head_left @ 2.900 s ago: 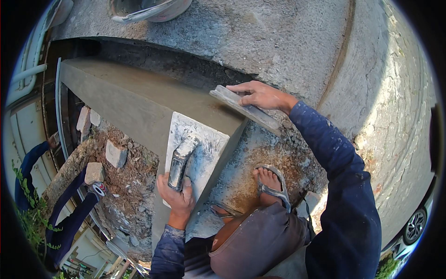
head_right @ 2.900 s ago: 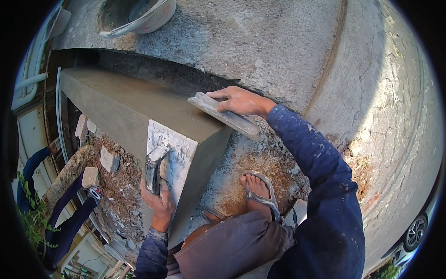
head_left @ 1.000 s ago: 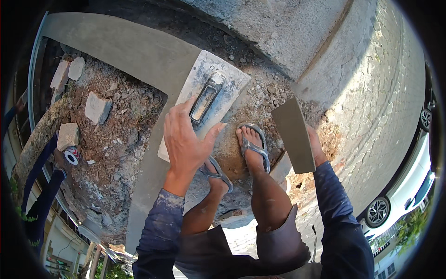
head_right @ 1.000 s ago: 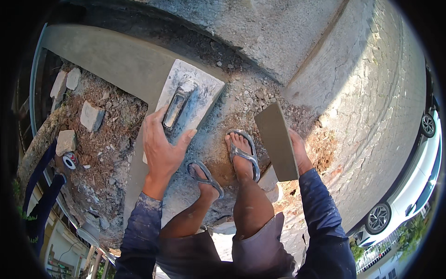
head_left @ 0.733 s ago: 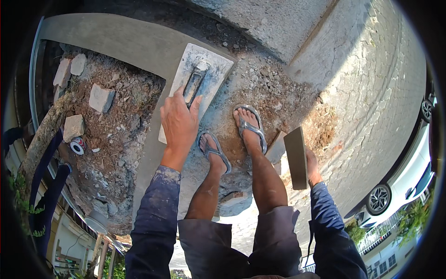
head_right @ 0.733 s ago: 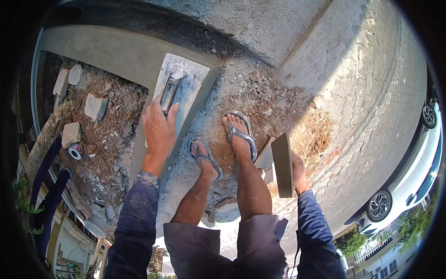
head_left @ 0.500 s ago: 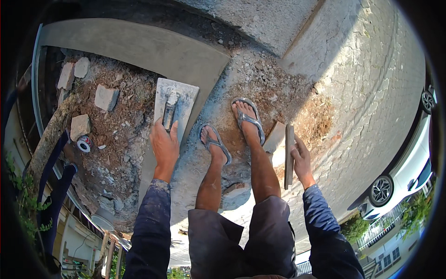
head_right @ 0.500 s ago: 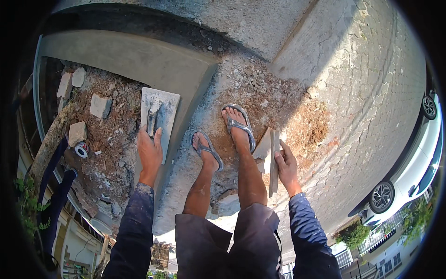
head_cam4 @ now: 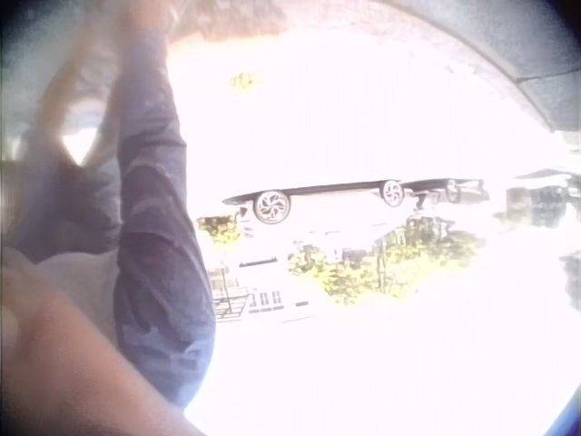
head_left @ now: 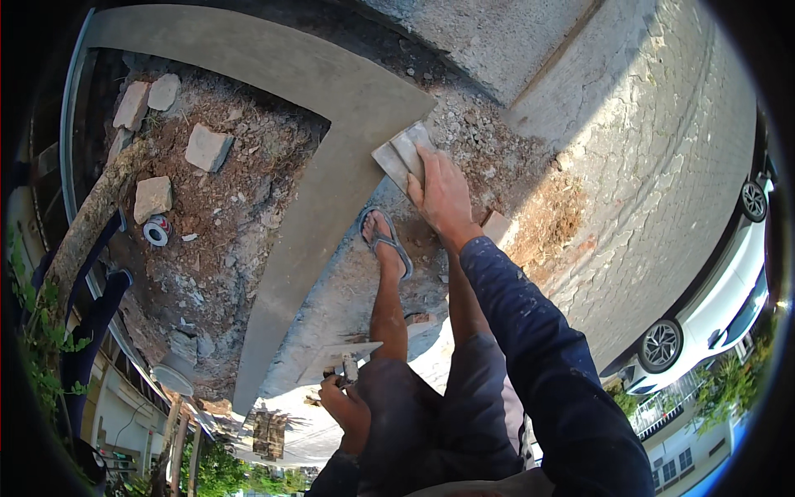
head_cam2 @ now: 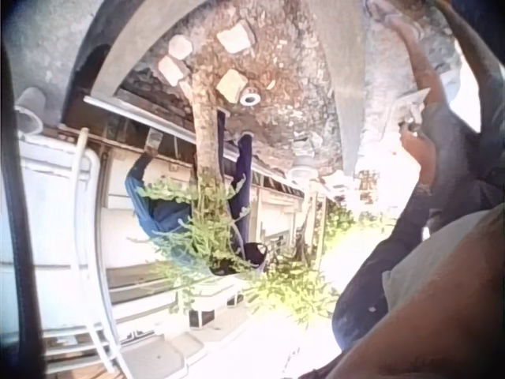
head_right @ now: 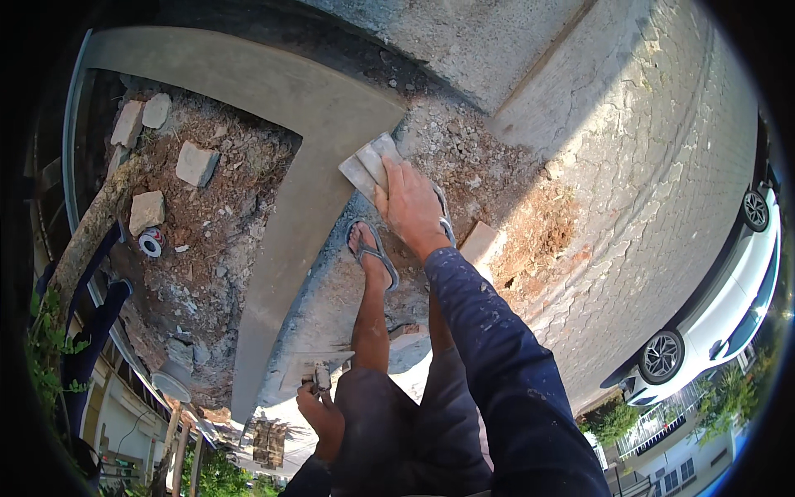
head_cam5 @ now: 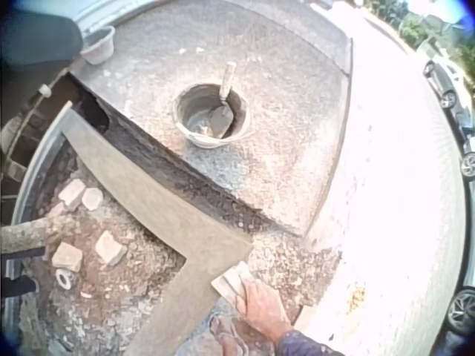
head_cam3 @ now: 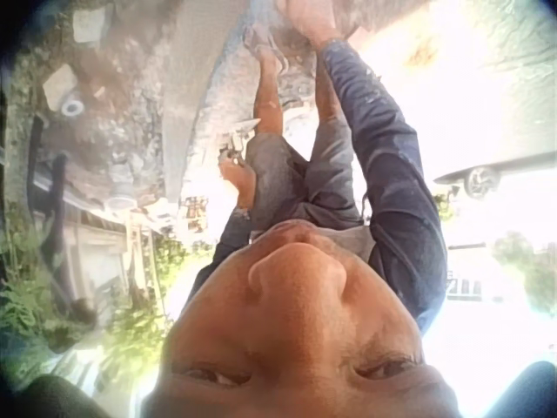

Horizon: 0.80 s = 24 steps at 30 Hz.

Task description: Smoothing and leveling wet concrete on a ledge using a trowel and a wooden board.

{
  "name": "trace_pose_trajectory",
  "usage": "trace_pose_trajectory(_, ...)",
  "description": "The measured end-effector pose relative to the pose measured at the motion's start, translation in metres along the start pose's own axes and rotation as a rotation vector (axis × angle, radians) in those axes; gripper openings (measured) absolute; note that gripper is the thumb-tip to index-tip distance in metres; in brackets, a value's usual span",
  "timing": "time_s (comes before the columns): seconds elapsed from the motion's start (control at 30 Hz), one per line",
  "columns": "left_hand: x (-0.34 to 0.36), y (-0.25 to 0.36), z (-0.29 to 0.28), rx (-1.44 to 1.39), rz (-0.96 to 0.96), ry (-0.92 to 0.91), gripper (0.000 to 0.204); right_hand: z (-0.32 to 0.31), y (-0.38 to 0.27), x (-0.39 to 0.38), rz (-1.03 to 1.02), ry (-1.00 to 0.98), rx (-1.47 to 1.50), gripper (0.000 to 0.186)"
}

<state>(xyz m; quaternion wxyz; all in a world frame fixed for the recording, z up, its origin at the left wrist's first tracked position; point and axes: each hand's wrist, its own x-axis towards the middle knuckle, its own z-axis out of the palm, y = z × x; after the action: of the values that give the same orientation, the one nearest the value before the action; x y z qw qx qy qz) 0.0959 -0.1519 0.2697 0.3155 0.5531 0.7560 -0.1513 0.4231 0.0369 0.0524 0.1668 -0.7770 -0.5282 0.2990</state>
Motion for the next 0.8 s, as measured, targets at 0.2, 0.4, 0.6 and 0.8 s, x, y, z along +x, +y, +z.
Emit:
trace_pose_trajectory(0.2,-0.038,0.008,0.03,-0.198,0.0,-0.072,0.028,0.011,-0.023,0.008,-0.092,-0.017,-0.021,0.049)
trace_pose_trajectory(0.4,-0.021,0.02,0.034,-0.214,0.103,-0.142,0.029,0.014,-0.01,-0.018,0.074,0.003,0.023,0.05)
trace_pose_trajectory(0.6,0.017,0.036,0.017,-0.103,0.165,-0.11,0.03,-0.016,0.002,-0.072,0.301,0.145,0.175,0.046)
trace_pose_trajectory(0.8,0.082,0.058,0.001,-0.072,0.048,0.027,0.036,-0.039,0.017,-0.101,0.635,-0.008,0.156,0.053)
